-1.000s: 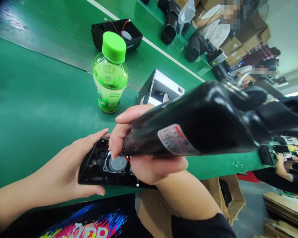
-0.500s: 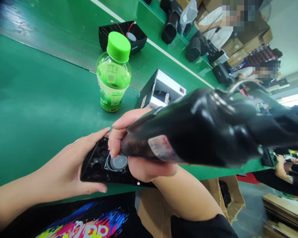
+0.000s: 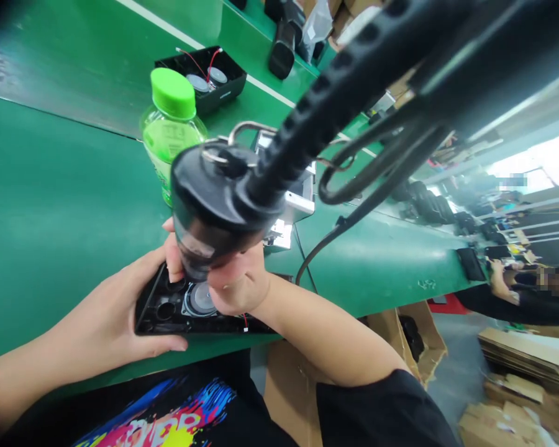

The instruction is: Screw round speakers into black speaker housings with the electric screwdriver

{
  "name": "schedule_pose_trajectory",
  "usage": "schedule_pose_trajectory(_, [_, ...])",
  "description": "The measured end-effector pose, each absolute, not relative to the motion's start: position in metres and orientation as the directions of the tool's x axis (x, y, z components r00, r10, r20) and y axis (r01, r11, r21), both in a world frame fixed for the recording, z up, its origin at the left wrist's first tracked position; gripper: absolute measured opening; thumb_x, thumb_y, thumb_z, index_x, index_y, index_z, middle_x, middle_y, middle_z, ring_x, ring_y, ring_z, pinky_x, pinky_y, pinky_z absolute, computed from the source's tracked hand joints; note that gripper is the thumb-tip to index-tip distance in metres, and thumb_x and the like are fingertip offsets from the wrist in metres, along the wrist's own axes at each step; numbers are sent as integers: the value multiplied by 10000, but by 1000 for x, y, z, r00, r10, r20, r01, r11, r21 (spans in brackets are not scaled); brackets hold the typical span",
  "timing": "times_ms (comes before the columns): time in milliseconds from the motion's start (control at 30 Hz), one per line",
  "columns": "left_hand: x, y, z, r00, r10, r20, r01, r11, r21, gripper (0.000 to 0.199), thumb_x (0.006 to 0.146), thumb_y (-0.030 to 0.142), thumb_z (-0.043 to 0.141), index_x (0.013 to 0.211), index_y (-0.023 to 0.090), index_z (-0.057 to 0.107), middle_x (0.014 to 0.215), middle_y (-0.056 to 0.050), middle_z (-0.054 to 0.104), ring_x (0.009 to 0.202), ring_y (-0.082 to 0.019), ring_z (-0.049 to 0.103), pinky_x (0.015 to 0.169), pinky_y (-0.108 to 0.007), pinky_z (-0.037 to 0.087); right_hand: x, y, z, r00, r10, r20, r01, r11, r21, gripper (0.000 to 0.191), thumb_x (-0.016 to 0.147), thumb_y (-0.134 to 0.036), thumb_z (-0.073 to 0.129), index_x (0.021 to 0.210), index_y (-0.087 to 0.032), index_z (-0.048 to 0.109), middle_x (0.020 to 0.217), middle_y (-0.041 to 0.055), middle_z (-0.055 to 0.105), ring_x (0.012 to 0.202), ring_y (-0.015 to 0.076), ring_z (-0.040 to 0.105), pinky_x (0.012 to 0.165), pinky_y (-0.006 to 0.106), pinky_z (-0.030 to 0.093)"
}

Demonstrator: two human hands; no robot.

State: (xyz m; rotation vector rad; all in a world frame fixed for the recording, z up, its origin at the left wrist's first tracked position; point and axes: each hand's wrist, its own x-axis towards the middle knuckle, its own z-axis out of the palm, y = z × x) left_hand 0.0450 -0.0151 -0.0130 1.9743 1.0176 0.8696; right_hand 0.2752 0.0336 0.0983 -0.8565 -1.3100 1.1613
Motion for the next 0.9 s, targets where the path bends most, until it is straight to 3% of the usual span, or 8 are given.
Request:
schedule_pose_trajectory(133, [44, -14, -15, 459, 860, 222, 368, -411, 834, 1487, 856, 847, 1105, 2056, 482, 306, 1979, -144, 665, 1703, -571, 760, 1378, -803, 693, 275, 26, 95, -99, 956, 275, -316, 232, -920, 841, 874, -1096, 926, 1251, -348, 846, 811, -16, 801, 638, 241, 756, 739, 459, 723])
schedule_pose_trajectory(233, [43, -15, -10, 474, 859, 194, 380, -398, 835, 1410, 919, 784, 1080, 2055, 474, 303, 1982, -116, 662, 1685, -576, 768, 1385, -804, 685, 272, 21, 98, -126, 962, 240, -305, 193, -933, 778, 876, -1059, 952, 1281, -397, 892, 868, -31, 834, 685, 254, 798, 836, 504, 777])
schedule_pose_trajectory(333, [42, -19, -2, 474, 864, 167, 417, -388, 822, 1492, 883, 656, 1145, 2068, 471, 258, 1958, -133, 685, 1682, -566, 773, 1391, -780, 686, 276, 19, 121, -79, 962, 261, -305, 226, -925, 736, 895, -1056, 936, 1306, -445, 920, 833, -72, 849, 607, 230, 773, 716, 453, 769])
schedule_pose_trajectory(433, [41, -23, 2, 458, 879, 133, 476, -369, 799, 1583, 834, 578, 1181, 2081, 483, 210, 1918, -143, 723, 1677, -543, 786, 1353, -719, 722, 296, 20, 167, 101, 941, 323, -288, 339, -896, 687, 932, -1021, 954, 1274, -427, 919, 706, -100, 810, 473, 202, 687, 509, 373, 665])
schedule_pose_trajectory(567, [38, -24, -3, 452, 887, 96, 520, -350, 779, 1577, 845, 633, 1158, 2091, 489, 203, 1926, -120, 721, 1662, -533, 801, 1333, -688, 737, 329, 26, 211, 280, 846, 454, -47, 485, -873, 593, 908, -905, 1061, 1038, -354, 884, 651, -65, 760, 475, 195, 670, 494, 349, 619])
schedule_pose_trajectory(767, [27, -15, -18, 509, 841, 186, 481, -457, 748, 1533, 905, 728, 1087, 2104, 479, 163, 1894, -104, 758, 1569, -511, 867, 1192, -617, 803, 333, 51, 187, 309, 759, 573, 41, 592, -805, 741, 934, -1111, 853, 933, -371, 874, 577, -69, 685, 419, 176, 599, 427, 327, 503])
schedule_pose_trajectory(900, [24, -13, -21, 496, 851, 172, 501, -442, 744, 1497, 940, 759, 1050, 2102, 486, 148, 1933, -98, 724, 1634, -498, 832, 1250, -612, 786, 330, 55, 182, 317, 780, 539, 32, 560, -828, 791, 889, -1147, 848, 990, -363, 879, 572, -85, 688, 404, 174, 580, 408, 334, 492])
